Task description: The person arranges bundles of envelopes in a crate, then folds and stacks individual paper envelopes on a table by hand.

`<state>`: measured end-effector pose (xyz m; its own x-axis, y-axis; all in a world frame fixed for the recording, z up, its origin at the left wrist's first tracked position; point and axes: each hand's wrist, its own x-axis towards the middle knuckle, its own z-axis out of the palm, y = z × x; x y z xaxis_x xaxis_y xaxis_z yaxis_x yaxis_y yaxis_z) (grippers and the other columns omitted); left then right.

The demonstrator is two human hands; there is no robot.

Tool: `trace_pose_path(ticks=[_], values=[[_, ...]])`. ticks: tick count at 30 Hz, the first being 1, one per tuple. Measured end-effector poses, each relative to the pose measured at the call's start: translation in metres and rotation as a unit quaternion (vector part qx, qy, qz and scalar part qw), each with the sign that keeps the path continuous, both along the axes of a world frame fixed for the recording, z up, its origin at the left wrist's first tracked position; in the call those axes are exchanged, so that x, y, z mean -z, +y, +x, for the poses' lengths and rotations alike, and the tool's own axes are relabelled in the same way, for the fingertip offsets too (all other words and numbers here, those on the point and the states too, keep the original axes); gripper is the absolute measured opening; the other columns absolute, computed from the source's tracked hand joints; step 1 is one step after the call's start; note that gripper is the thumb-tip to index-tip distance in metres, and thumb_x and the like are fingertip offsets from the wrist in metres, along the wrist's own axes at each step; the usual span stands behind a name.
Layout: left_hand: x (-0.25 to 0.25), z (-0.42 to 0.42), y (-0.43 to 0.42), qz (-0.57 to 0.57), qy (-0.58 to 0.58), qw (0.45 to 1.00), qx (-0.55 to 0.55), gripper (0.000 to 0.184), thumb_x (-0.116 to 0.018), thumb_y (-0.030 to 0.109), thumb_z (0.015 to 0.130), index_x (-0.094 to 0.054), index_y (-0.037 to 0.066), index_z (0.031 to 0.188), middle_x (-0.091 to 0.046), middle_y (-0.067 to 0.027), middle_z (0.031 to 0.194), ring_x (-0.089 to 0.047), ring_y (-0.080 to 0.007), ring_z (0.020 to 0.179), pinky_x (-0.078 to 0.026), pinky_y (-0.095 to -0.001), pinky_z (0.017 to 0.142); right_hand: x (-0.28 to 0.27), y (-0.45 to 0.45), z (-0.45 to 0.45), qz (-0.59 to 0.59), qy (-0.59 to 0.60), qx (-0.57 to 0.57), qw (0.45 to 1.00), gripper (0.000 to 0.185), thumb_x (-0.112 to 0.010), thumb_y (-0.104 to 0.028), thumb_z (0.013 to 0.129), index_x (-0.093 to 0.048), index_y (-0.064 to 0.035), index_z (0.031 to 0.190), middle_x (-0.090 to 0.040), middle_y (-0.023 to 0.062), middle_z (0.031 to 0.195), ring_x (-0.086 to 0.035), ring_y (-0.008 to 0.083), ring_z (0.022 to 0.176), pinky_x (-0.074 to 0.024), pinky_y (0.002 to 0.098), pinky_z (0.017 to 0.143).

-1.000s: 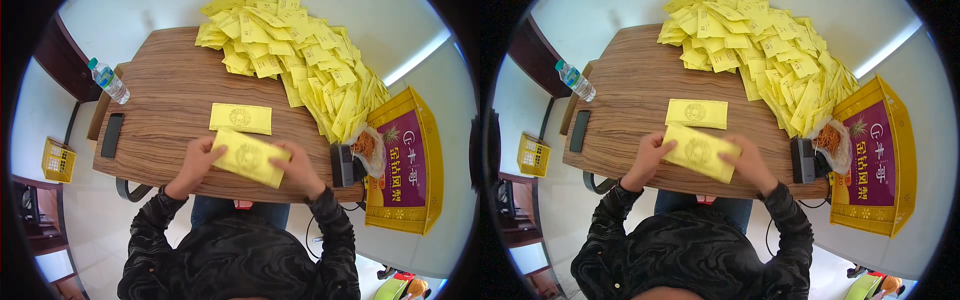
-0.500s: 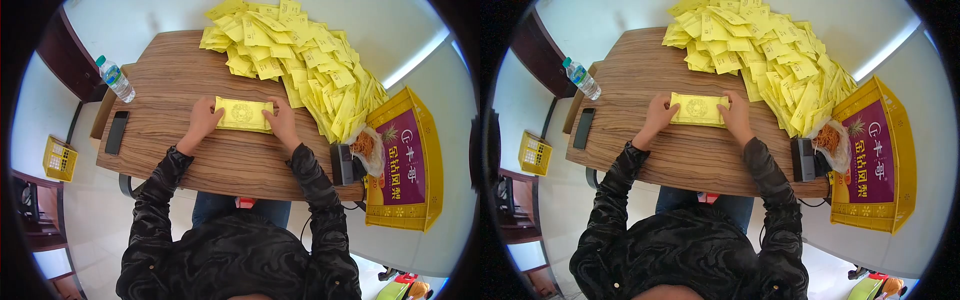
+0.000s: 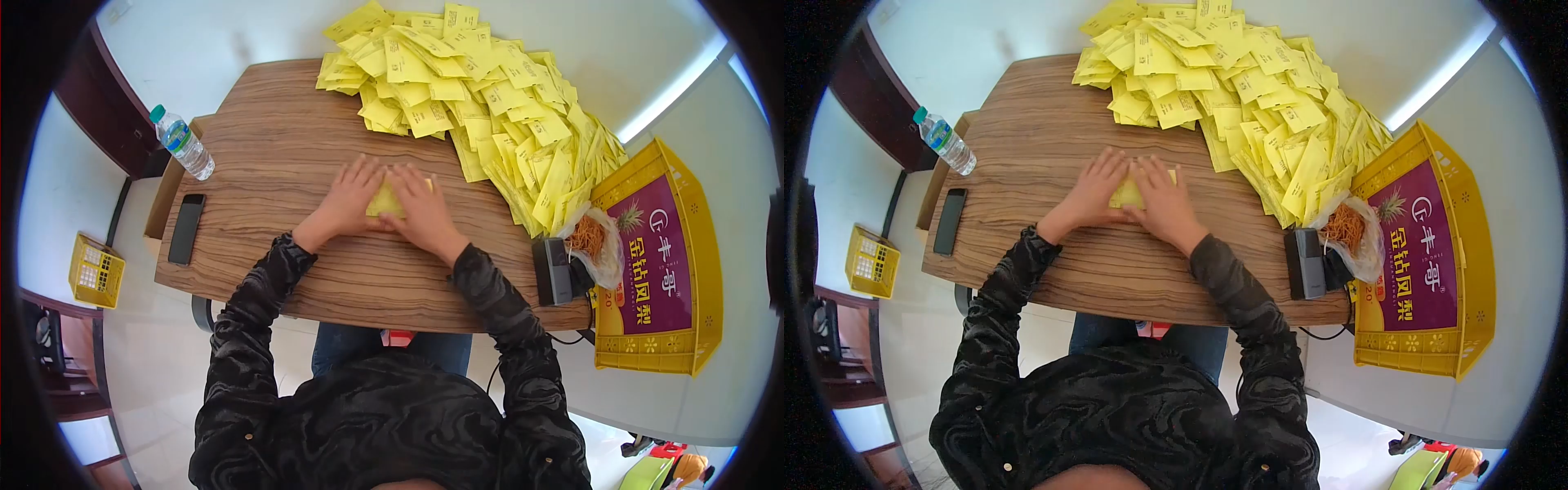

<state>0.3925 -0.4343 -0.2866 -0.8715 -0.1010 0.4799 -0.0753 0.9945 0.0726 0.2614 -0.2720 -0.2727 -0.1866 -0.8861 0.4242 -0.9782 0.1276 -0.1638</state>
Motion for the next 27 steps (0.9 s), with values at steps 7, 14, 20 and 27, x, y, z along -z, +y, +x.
trace_pose_path(ticks=[7, 14, 20, 27], values=[[0.005, 0.038, 0.059, 0.121, -0.059, 0.990, 0.043, 0.088, -0.075, 0.046, 0.079, -0.042, -0.003, 0.144, -0.048, -0.0226, 0.144, -0.045, -0.0393, 0.134, -0.029, -0.0506, 0.118, 0.009, 0.060, 0.026, 0.067, -0.056, -0.035, 0.996, 0.075, -0.059, -0.045, 0.094, -0.037, -0.0052, 0.155, -0.043, 0.0144, 0.155, -0.038, 0.0358, 0.145, -0.0279, 0.0567, 0.118], [-0.032, 0.050, 0.095, 0.074, -0.064, 0.994, 0.050, 0.091, -0.074, 0.045, 0.078, -0.041, -0.006, 0.145, -0.047, -0.0238, 0.145, -0.041, -0.0416, 0.138, -0.028, -0.0526, 0.118, -0.018, 0.089, 0.037, 0.069, -0.061, -0.027, 0.995, 0.085, -0.063, -0.050, 0.091, -0.035, -0.0019, 0.155, -0.040, 0.0180, 0.157, -0.035, 0.0358, 0.148, -0.0234, 0.0574, 0.120], [-0.011, 0.038, 0.087, 0.075, -0.066, 0.991, 0.091, 0.093, -0.074, 0.047, 0.080, -0.040, -0.010, 0.145, -0.046, -0.0256, 0.145, -0.040, -0.0419, 0.139, -0.028, -0.0515, 0.119, 0.004, 0.073, 0.048, 0.096, -0.070, 0.001, 0.993, 0.095, -0.063, -0.058, 0.089, -0.032, 0.0050, 0.153, -0.038, 0.0218, 0.158, -0.033, 0.0349, 0.149, -0.0210, 0.0578, 0.122], [-0.016, 0.043, 0.092, 0.063, -0.078, 0.991, 0.084, 0.089, -0.068, 0.051, 0.085, -0.042, -0.012, 0.142, -0.047, -0.0272, 0.143, -0.042, -0.0414, 0.137, -0.029, -0.0489, 0.118, 0.005, 0.100, 0.033, 0.082, -0.062, -0.012, 0.995, 0.097, -0.060, -0.062, 0.090, -0.032, 0.0077, 0.152, -0.037, 0.0229, 0.158, -0.031, 0.0351, 0.150, -0.0207, 0.0574, 0.121]])
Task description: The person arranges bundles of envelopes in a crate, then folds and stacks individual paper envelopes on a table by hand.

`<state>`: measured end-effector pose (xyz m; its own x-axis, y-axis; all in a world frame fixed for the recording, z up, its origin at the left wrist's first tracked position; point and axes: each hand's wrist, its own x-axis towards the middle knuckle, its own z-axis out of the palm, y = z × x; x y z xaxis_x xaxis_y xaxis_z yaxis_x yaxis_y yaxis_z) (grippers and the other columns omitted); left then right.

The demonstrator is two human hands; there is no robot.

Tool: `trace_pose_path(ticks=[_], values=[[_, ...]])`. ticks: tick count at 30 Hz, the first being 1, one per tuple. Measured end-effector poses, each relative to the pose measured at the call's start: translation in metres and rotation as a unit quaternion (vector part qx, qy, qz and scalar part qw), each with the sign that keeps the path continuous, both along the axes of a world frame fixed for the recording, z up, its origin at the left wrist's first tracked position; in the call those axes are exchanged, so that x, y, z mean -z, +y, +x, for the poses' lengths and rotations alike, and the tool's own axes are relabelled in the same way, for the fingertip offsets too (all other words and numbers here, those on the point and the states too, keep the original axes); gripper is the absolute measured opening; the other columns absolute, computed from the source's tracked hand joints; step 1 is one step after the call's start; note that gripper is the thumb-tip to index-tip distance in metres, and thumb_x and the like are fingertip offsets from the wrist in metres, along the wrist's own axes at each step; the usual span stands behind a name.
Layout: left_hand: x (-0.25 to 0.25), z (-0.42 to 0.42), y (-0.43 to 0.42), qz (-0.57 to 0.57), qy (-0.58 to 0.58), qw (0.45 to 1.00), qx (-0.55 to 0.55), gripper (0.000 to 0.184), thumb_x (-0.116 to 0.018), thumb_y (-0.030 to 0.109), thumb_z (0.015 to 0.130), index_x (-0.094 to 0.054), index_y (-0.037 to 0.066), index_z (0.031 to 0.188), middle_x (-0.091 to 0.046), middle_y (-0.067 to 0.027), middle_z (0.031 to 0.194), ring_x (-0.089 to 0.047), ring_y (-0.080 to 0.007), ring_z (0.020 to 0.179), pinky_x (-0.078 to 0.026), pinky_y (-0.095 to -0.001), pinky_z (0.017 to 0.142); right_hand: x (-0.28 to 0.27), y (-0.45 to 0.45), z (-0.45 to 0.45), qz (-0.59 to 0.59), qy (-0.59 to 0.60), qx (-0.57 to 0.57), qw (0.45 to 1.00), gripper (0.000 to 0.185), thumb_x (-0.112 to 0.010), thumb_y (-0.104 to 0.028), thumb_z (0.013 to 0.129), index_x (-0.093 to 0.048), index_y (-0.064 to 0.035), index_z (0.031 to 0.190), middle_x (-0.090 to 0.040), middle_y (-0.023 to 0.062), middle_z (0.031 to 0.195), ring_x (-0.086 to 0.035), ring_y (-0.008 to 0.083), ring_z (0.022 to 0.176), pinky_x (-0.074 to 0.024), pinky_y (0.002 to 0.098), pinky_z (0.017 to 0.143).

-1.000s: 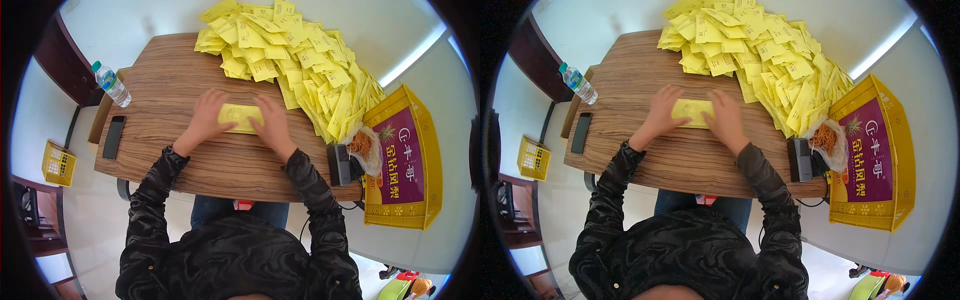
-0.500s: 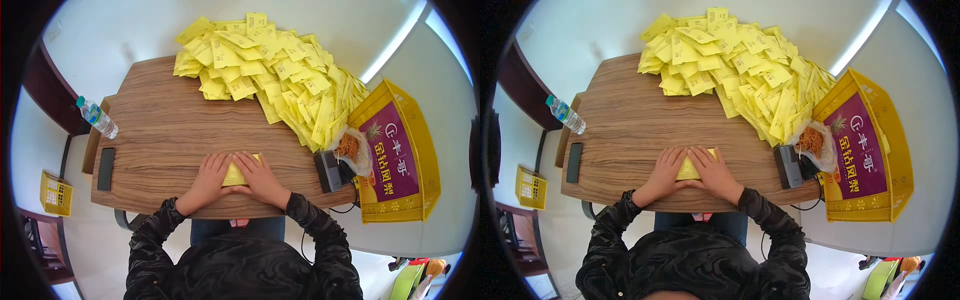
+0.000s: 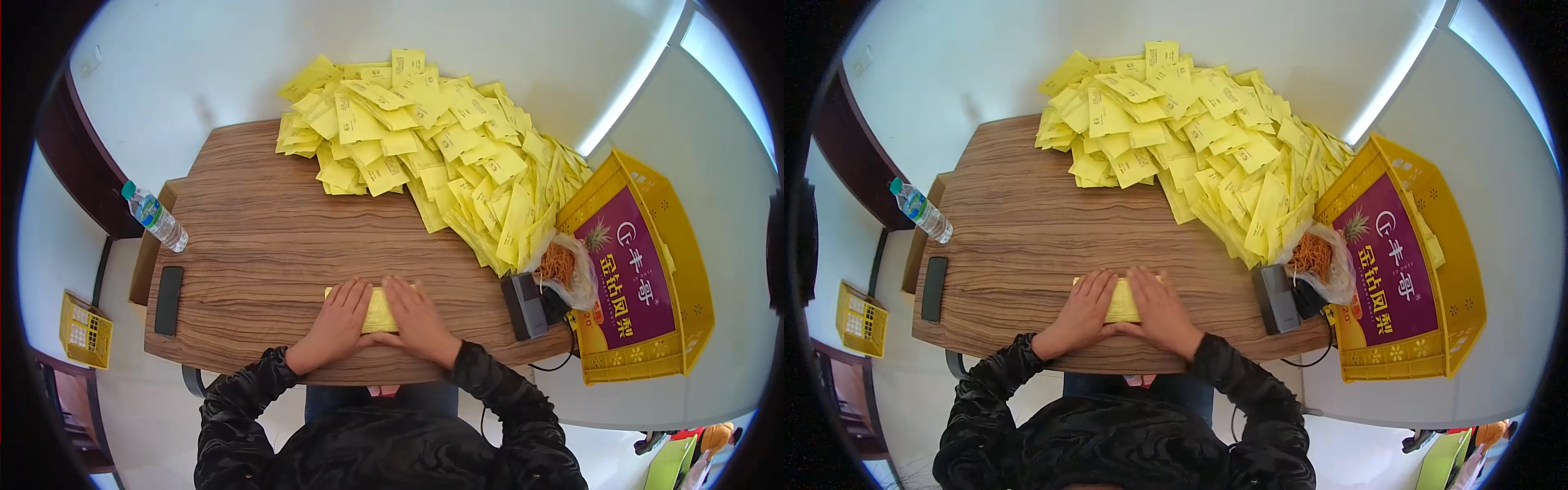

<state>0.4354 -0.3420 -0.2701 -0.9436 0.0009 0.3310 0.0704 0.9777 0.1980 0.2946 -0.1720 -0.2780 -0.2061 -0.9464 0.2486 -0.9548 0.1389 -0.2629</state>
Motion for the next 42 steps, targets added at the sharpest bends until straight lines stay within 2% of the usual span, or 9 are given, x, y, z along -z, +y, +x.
trace_pose_path(ticks=[8, 12, 14, 20, 22, 30, 33, 38, 42], values=[[0.001, 0.001, -0.001, -0.011, 0.009, 1.000, 0.001, 0.087, -0.064, 0.054, 0.087, -0.043, -0.010, 0.142, -0.046, -0.0279, 0.143, -0.043, -0.0410, 0.134, -0.029, -0.0486, 0.117, -0.022, 0.024, -0.015, 0.067, 0.045, 0.032, 0.996, 0.091, -0.064, -0.056, 0.091, -0.035, 0.0036, 0.153, -0.036, 0.0215, 0.160, -0.030, 0.0355, 0.151, -0.0252, 0.0568, 0.119], [0.000, -0.001, -0.001, -0.019, -0.016, 1.000, -0.001, 0.086, -0.067, 0.055, 0.086, -0.044, -0.004, 0.145, -0.045, -0.0255, 0.145, -0.041, -0.0416, 0.137, -0.027, -0.0535, 0.117, -0.048, 0.006, -0.037, -0.026, -0.025, 0.040, 0.999, 0.080, -0.072, -0.041, 0.089, -0.041, -0.0034, 0.152, -0.037, 0.0200, 0.160, -0.035, 0.0365, 0.148, -0.0303, 0.0560, 0.117], [-0.009, -0.005, 0.000, -0.024, 0.001, 1.000, 0.000, 0.086, -0.067, 0.056, 0.085, -0.044, -0.002, 0.145, -0.045, -0.0248, 0.146, -0.040, -0.0415, 0.138, -0.027, -0.0547, 0.117, -0.060, -0.012, -0.056, -0.090, 0.017, 0.017, 0.996, 0.069, -0.076, -0.028, 0.087, -0.048, -0.0074, 0.147, -0.039, 0.0186, 0.159, -0.040, 0.0380, 0.144, -0.0347, 0.0528, 0.114], [-0.013, -0.025, 0.021, -0.034, 0.033, 0.998, 0.031, 0.085, -0.069, 0.056, 0.083, -0.046, 0.005, 0.147, -0.045, -0.0210, 0.149, -0.038, -0.0407, 0.142, -0.028, -0.0590, 0.115, -0.102, -0.090, -0.146, -0.133, 0.113, -0.006, 0.985, 0.055, -0.071, -0.021, 0.087, -0.055, -0.0049, 0.138, -0.039, 0.0182, 0.159, -0.042, 0.0391, 0.142, -0.0394, 0.0487, 0.111], [-0.003, -0.030, 0.026, -0.036, 0.033, 0.997, 0.052, 0.084, -0.070, 0.055, 0.082, -0.047, 0.006, 0.147, -0.046, -0.0196, 0.149, -0.037, -0.0401, 0.143, -0.028, -0.0597, 0.114, -0.113, -0.116, -0.178, -0.087, 0.241, 0.066, 0.964, 0.051, -0.067, -0.020, 0.089, -0.056, -0.0038, 0.136, -0.037, 0.0176, 0.160, -0.041, 0.0400, 0.143, -0.0402, 0.0495, 0.110], [0.001, -0.034, 0.028, -0.026, 0.035, 0.998, 0.034, 0.074, -0.067, 0.054, 0.086, -0.052, 0.007, 0.142, -0.049, -0.0180, 0.145, -0.045, -0.0368, 0.136, -0.034, -0.0543, 0.111, -0.119, -0.209, -0.271, -0.017, 0.347, 0.110, 0.931, 0.046, -0.063, -0.019, 0.090, -0.057, -0.0026, 0.133, -0.038, 0.0152, 0.159, -0.040, 0.0398, 0.143, -0.0409, 0.0493, 0.110], [0.001, -0.033, 0.026, -0.032, 0.026, 0.998, 0.039, 0.071, -0.065, 0.054, 0.088, -0.054, 0.007, 0.140, -0.050, -0.0167, 0.145, -0.048, -0.0353, 0.132, -0.036, -0.0519, 0.110, -0.118, -0.230, -0.274, -0.001, 0.341, 0.116, 0.933, 0.045, -0.063, -0.019, 0.090, -0.058, -0.0024, 0.132, -0.041, 0.0145, 0.157, -0.041, 0.0391, 0.142, -0.0412, 0.0493, 0.109], [0.002, -0.031, 0.028, -0.023, 0.040, 0.998, 0.045, 0.071, -0.068, 0.049, 0.085, -0.052, 0.006, 0.140, -0.052, -0.0180, 0.141, -0.048, -0.0360, 0.130, -0.038, -0.0527, 0.107, -0.168, -0.234, -0.244, -0.203, 0.245, 0.031, 0.948, 0.039, -0.067, -0.012, 0.085, -0.065, -0.0008, 0.123, -0.056, 0.0128, 0.141, -0.056, 0.0354, 0.124, -0.0471, 0.0433, 0.100], [-0.002, -0.028, 0.030, -0.038, 0.024, 0.998, 0.040, 0.071, -0.069, 0.048, 0.084, -0.052, 0.006, 0.140, -0.052, -0.0180, 0.141, -0.049, -0.0361, 0.130, -0.038, -0.0531, 0.107, -0.221, -0.190, -0.175, -0.405, -0.007, 0.023, 0.914, 0.032, -0.071, -0.005, 0.082, -0.070, 0.0010, 0.113, -0.067, 0.0096, 0.120, -0.063, 0.0284, 0.101, -0.0504, 0.0350, 0.089]])
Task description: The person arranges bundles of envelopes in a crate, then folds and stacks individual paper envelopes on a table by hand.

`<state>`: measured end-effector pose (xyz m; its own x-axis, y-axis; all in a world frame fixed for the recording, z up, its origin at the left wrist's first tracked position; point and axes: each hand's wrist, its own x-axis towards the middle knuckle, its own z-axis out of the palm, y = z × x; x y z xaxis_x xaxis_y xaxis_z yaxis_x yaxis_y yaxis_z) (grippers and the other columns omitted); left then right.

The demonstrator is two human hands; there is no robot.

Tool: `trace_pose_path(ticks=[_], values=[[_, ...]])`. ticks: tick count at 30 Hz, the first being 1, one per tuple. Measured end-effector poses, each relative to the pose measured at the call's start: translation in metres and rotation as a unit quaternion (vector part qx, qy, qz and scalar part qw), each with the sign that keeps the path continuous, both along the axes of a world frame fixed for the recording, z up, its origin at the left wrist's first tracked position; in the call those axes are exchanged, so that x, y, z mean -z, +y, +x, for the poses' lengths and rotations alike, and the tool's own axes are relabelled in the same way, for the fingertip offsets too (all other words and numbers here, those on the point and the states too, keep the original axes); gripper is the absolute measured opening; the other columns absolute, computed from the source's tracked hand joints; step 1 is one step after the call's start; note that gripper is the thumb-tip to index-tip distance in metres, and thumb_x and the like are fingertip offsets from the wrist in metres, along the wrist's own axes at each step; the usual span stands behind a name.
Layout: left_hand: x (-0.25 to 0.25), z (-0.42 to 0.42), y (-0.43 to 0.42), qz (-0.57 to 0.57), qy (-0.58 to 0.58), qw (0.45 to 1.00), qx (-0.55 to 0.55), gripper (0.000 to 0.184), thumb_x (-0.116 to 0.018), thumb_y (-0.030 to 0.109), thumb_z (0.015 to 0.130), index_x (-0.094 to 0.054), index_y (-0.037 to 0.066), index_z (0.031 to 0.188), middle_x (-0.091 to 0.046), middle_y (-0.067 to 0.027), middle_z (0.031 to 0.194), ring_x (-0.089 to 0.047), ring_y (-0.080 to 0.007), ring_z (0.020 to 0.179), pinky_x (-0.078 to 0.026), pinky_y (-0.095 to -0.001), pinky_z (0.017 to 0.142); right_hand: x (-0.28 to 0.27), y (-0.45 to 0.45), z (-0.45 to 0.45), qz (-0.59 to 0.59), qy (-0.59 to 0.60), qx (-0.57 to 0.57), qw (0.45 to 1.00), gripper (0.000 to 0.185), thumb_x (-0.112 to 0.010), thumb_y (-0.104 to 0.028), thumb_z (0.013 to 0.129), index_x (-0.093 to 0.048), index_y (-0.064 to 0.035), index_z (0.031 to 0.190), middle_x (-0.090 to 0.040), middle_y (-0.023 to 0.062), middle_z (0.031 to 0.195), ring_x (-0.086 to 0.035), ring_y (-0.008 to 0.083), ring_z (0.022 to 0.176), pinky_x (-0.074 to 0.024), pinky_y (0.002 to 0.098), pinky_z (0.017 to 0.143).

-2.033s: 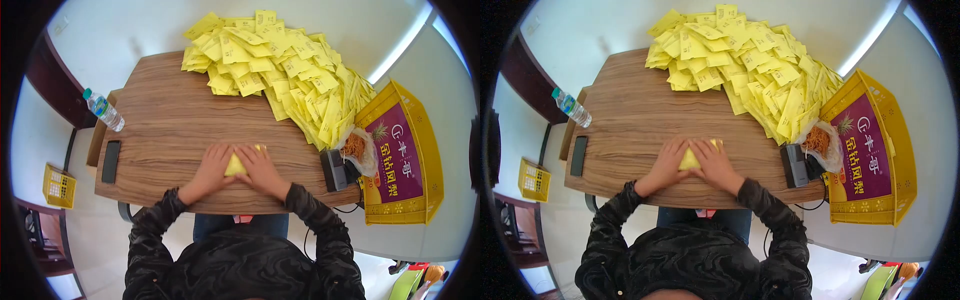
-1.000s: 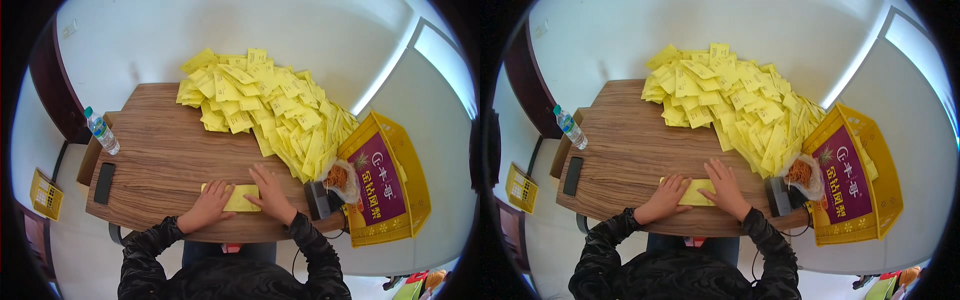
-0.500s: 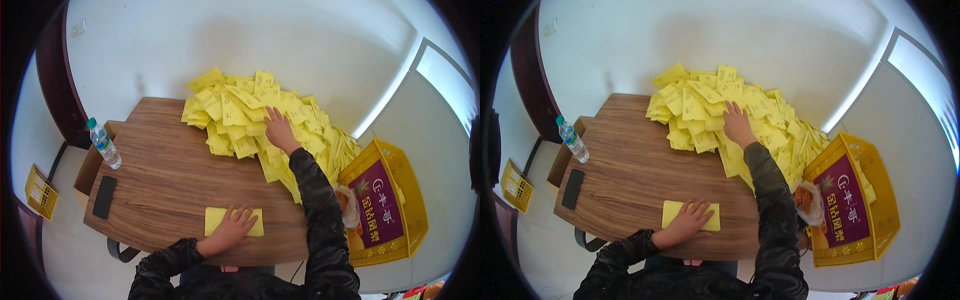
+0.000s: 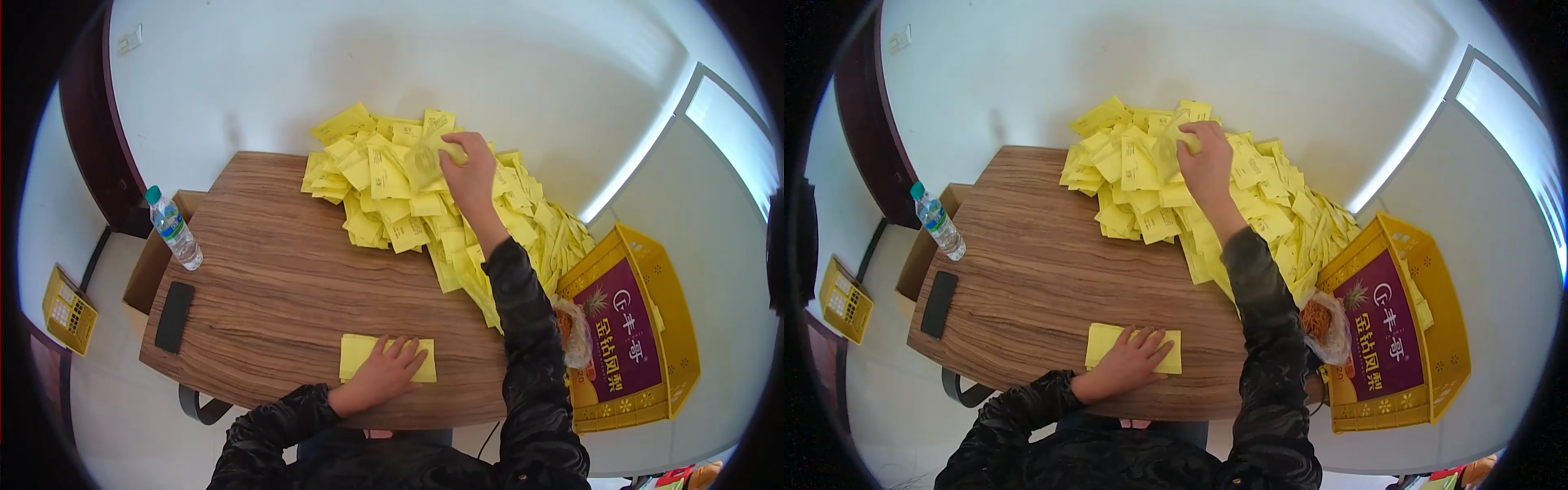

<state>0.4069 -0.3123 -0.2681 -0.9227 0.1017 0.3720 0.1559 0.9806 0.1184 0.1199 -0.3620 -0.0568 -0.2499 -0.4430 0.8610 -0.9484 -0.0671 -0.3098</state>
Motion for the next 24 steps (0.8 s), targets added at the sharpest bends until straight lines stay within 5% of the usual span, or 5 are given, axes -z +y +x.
trace_pose_path(ticks=[8, 10, 18, 20, 24], values=[[-0.019, 0.007, 0.005, 0.003, 0.054, 0.999, 0.009, 0.069, -0.068, 0.050, 0.086, -0.055, 0.006, 0.137, -0.047, -0.0186, 0.149, -0.042, -0.0371, 0.141, -0.026, -0.0559, 0.118, 0.098, 0.094, 0.079, 0.039, -0.407, -0.001, 0.912, 0.036, -0.074, -0.003, 0.081, -0.070, -0.0008, 0.116, -0.067, 0.0123, 0.119, -0.064, 0.0264, 0.098, -0.0514, 0.0341, 0.089], [-0.029, 0.017, 0.002, 0.023, 0.071, 0.997, 0.029, 0.063, -0.067, 0.046, 0.088, -0.057, 0.004, 0.135, -0.050, -0.0186, 0.146, -0.040, -0.0370, 0.142, -0.028, -0.0565, 0.118, 0.173, 0.126, 0.067, 0.167, -0.119, 0.050, 0.978, 0.041, -0.073, -0.003, 0.082, -0.068, -0.0028, 0.123, -0.062, 0.0160, 0.131, -0.062, 0.0306, 0.115, -0.0502, 0.0360, 0.097], [0.002, -0.028, -0.075, 0.062, 0.013, 0.994, -0.088, 0.083, -0.063, 0.056, 0.091, -0.044, -0.004, 0.146, -0.040, -0.0245, 0.155, -0.030, -0.0415, 0.149, -0.025, -0.0541, 0.121, 0.185, 0.139, 0.106, 0.291, -0.107, -0.051, 0.949, 0.046, -0.069, -0.012, 0.089, -0.061, -0.0040, 0.133, -0.052, 0.0170, 0.148, -0.048, 0.0356, 0.139, -0.0422, 0.0446, 0.111], [0.017, -0.049, -0.090, 0.046, -0.009, 0.990, -0.130, 0.091, -0.062, 0.059, 0.091, -0.039, -0.005, 0.150, -0.035, -0.0257, 0.159, -0.026, -0.0423, 0.151, -0.024, -0.0537, 0.121, 0.202, 0.112, 0.100, 0.363, 0.031, -0.015, 0.931, 0.056, -0.066, -0.019, 0.093, -0.050, -0.0068, 0.146, -0.045, 0.0160, 0.155, -0.039, 0.0364, 0.146, -0.0342, 0.0550, 0.116], [0.033, -0.061, -0.120, 0.064, -0.093, 0.989, -0.095, 0.103, -0.055, 0.070, 0.091, -0.028, -0.005, 0.156, -0.026, -0.0251, 0.164, -0.018, -0.0416, 0.154, -0.019, -0.0538, 0.123, 0.214, 0.086, 0.088, 0.500, 0.004, -0.015, 0.866, 0.069, -0.057, -0.035, 0.100, -0.031, -0.0075, 0.158, -0.031, 0.0151, 0.164, -0.026, 0.0350, 0.153, -0.0250, 0.0598, 0.120]])
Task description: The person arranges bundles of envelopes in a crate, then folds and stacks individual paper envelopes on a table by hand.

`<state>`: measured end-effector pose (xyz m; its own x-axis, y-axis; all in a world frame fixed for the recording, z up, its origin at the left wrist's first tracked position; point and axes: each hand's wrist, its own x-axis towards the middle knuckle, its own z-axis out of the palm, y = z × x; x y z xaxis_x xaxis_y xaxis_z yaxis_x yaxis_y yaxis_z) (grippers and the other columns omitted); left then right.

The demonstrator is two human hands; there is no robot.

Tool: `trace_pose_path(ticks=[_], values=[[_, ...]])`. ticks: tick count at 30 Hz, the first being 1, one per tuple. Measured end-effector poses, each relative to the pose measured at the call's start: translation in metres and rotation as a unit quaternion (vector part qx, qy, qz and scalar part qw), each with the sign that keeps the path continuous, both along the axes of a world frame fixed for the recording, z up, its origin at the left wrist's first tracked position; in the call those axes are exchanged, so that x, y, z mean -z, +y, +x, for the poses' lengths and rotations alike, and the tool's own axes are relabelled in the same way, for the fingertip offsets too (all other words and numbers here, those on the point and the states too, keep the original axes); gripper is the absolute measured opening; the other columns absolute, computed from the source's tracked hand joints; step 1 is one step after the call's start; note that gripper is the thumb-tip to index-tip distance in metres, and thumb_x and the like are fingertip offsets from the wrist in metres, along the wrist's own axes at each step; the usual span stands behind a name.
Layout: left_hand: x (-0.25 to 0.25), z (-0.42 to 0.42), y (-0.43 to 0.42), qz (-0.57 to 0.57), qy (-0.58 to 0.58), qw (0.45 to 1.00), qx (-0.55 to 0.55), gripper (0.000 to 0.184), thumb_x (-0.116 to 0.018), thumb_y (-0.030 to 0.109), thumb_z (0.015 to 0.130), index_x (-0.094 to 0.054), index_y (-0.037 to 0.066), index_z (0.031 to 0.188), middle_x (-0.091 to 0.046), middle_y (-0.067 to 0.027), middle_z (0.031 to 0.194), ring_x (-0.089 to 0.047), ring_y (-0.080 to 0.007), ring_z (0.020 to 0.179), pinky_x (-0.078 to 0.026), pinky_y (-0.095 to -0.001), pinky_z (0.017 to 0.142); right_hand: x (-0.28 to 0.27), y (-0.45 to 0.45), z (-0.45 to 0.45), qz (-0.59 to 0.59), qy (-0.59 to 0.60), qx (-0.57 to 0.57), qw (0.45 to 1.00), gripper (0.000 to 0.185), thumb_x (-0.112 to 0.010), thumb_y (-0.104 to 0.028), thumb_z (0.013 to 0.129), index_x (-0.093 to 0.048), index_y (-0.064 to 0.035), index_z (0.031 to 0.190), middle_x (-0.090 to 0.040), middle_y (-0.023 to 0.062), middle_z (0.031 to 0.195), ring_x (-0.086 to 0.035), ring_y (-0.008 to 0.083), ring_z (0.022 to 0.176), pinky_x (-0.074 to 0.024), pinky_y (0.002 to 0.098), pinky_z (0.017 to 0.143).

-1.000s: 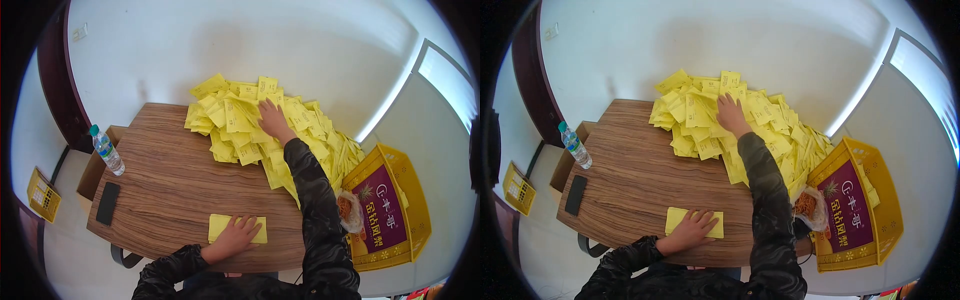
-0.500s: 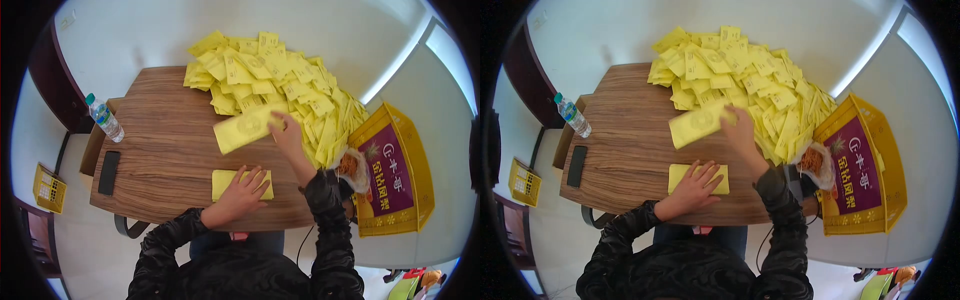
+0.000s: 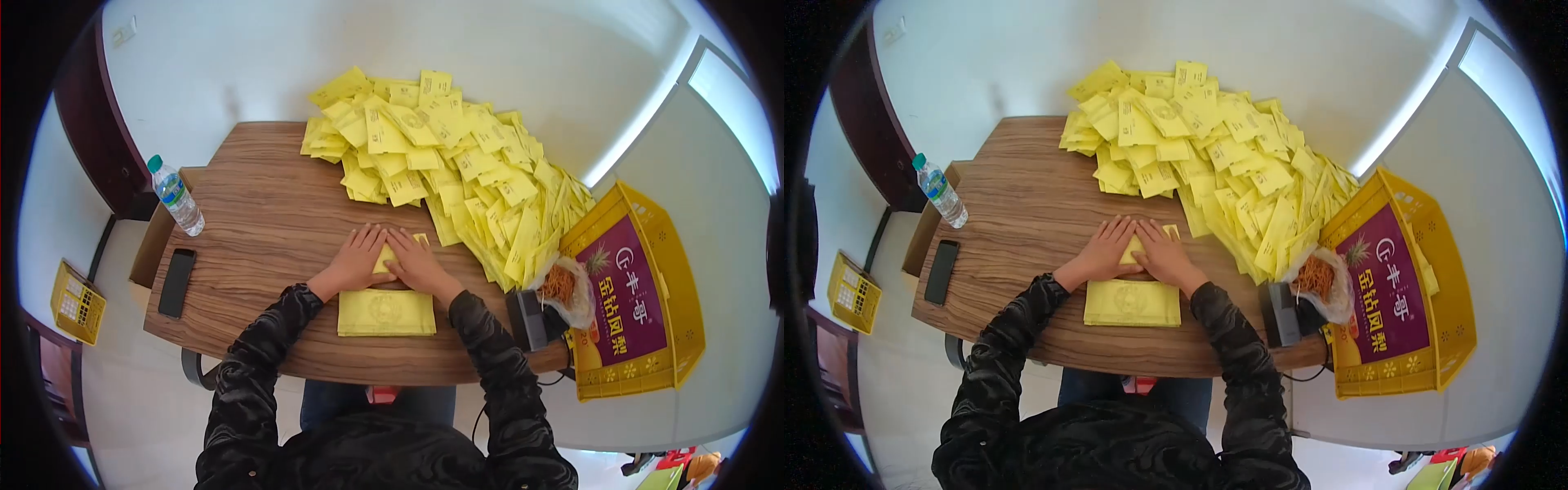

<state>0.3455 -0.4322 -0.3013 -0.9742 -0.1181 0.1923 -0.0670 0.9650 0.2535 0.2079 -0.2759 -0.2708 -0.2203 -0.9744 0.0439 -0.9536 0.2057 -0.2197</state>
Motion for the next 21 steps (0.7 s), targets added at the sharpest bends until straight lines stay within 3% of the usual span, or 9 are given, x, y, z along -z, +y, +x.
trace_pose_path(ticks=[2, 6, 12, 16, 21], values=[[-0.003, 0.001, -0.009, -0.017, -0.004, 1.000, 0.012, 0.103, -0.052, 0.072, 0.092, -0.027, -0.004, 0.157, -0.025, -0.0247, 0.165, -0.017, -0.0413, 0.155, -0.018, -0.0540, 0.123, 0.003, -0.002, -0.005, 0.023, -0.023, 0.006, 0.999, 0.074, -0.054, -0.042, 0.101, -0.026, -0.0062, 0.159, -0.028, 0.0152, 0.166, -0.023, 0.0346, 0.154, -0.0236, 0.0587, 0.121], [-0.011, 0.005, -0.015, -0.055, -0.035, 0.998, 0.019, 0.105, -0.049, 0.074, 0.092, -0.024, -0.003, 0.158, -0.024, -0.0226, 0.166, -0.015, -0.0407, 0.155, -0.016, -0.0541, 0.124, 0.014, 0.014, -0.018, 0.010, 0.048, 0.033, 0.998, 0.085, -0.055, -0.052, 0.099, -0.023, -0.0029, 0.160, -0.026, 0.0151, 0.167, -0.021, 0.0340, 0.155, -0.0214, 0.0586, 0.122], [-0.021, 0.020, -0.019, -0.115, -0.044, 0.992, -0.016, 0.099, -0.055, 0.069, 0.092, -0.028, 0.001, 0.158, -0.027, -0.0198, 0.165, -0.018, -0.0377, 0.155, -0.020, -0.0525, 0.123, 0.002, 0.036, -0.027, 0.019, 0.063, 0.040, 0.997, 0.094, -0.064, -0.056, 0.092, -0.026, -0.0015, 0.158, -0.028, 0.0167, 0.165, -0.026, 0.0349, 0.153, -0.0233, 0.0554, 0.121], [-0.036, 0.027, -0.020, -0.018, 0.032, 0.999, 0.037, 0.084, -0.067, 0.057, 0.089, -0.042, 0.005, 0.151, -0.041, -0.0182, 0.157, -0.035, -0.0359, 0.147, -0.031, -0.0507, 0.117, -0.013, 0.022, -0.021, -0.047, 0.053, 0.002, 0.998, 0.093, -0.071, -0.055, 0.087, -0.034, -0.0038, 0.156, -0.040, 0.0168, 0.158, -0.040, 0.0357, 0.144, -0.0315, 0.0502, 0.116], [-0.044, 0.022, -0.022, 0.075, -0.050, 0.996, 0.000, 0.066, -0.076, 0.044, 0.084, -0.057, 0.009, 0.137, -0.057, -0.0129, 0.142, -0.052, -0.0339, 0.131, -0.041, -0.0483, 0.107, -0.019, 0.012, -0.015, -0.016, 0.014, 0.012, 1.000, 0.089, -0.081, -0.050, 0.079, -0.045, -0.0065, 0.149, -0.053, 0.0136, 0.141, -0.052, 0.0340, 0.127, -0.0375, 0.0456, 0.108]])
